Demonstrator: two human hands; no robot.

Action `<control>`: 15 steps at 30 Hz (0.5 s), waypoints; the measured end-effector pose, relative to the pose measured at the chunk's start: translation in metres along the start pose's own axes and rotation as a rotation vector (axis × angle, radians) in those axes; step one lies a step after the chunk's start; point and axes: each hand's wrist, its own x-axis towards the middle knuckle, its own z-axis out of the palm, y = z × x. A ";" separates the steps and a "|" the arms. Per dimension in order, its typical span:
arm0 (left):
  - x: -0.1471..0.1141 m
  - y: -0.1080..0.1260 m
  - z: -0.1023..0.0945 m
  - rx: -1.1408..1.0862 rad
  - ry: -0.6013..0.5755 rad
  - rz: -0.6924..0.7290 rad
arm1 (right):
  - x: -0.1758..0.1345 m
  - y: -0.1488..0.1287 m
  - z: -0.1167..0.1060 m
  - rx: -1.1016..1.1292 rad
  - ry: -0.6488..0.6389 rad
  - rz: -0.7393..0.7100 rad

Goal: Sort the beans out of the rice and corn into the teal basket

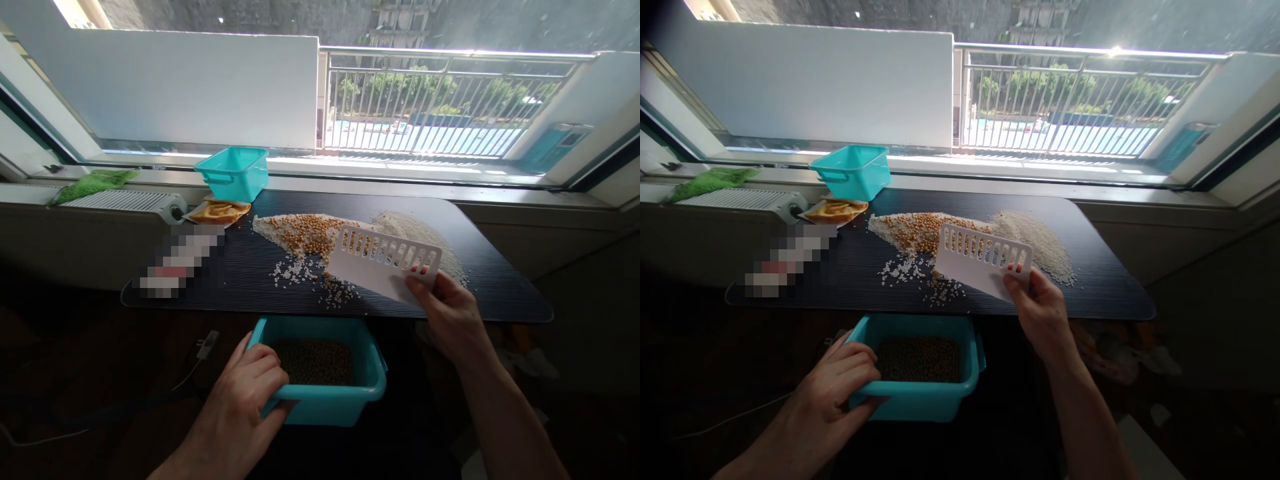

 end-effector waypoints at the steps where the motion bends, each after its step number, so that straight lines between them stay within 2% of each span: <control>1: 0.000 0.000 0.000 -0.004 -0.001 -0.001 | -0.001 -0.001 -0.001 -0.002 -0.022 0.011; 4: 0.000 0.000 0.000 -0.023 0.001 -0.004 | -0.006 -0.005 -0.004 0.009 -0.045 0.027; 12: 0.002 -0.001 -0.002 -0.027 -0.008 0.000 | -0.010 -0.005 -0.011 -0.020 -0.002 0.012; 15: 0.001 -0.001 -0.002 -0.025 -0.007 0.003 | -0.012 -0.004 -0.013 -0.014 -0.035 0.040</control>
